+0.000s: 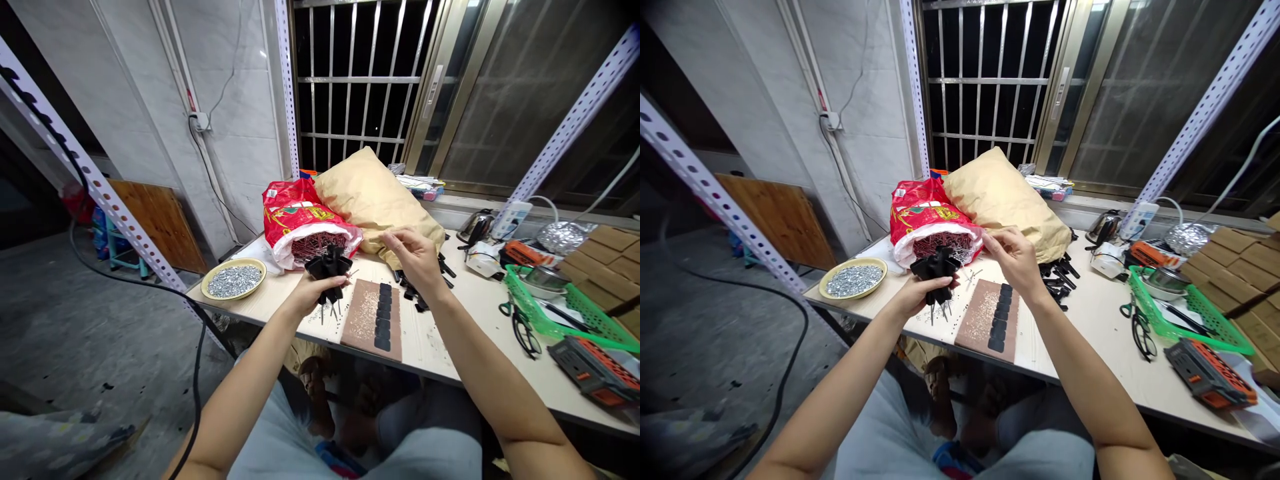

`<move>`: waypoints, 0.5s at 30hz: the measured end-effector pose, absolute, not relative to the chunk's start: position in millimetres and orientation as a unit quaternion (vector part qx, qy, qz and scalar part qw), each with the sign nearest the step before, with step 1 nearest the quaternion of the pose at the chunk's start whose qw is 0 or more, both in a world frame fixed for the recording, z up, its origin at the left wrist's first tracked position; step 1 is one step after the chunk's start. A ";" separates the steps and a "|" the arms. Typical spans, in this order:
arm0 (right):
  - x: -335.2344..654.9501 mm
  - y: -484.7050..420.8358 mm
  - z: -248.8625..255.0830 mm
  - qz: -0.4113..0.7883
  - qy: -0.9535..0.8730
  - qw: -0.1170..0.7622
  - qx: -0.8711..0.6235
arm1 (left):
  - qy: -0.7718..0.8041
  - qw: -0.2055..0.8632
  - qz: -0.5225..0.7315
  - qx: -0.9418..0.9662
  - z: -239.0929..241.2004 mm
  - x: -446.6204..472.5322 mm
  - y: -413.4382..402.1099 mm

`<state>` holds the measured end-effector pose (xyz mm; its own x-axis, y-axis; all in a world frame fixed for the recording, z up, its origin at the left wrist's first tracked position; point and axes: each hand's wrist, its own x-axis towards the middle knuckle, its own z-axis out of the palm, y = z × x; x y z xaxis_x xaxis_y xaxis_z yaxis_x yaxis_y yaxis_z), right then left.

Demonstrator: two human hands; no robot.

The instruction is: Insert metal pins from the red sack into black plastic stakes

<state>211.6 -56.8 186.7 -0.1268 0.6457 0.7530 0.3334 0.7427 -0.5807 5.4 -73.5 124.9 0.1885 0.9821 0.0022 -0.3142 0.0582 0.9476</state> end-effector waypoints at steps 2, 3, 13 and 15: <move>217.8 -54.0 179.1 0.129 -0.746 0.555 -0.346 | 0.343 0.666 0.517 0.414 128.3 3.4 -70.6; 219.3 -53.5 173.9 0.120 -0.756 0.540 -0.350 | 0.333 0.683 0.514 0.398 129.6 3.2 -68.8; 252.6 -60.5 120.6 -0.090 -0.845 0.403 -0.341 | 0.319 0.808 0.390 0.306 111.4 74.7 -36.4; 281.3 -61.0 107.1 -0.125 -0.845 0.376 -0.360 | 0.349 0.811 0.357 0.304 100.2 111.0 -32.1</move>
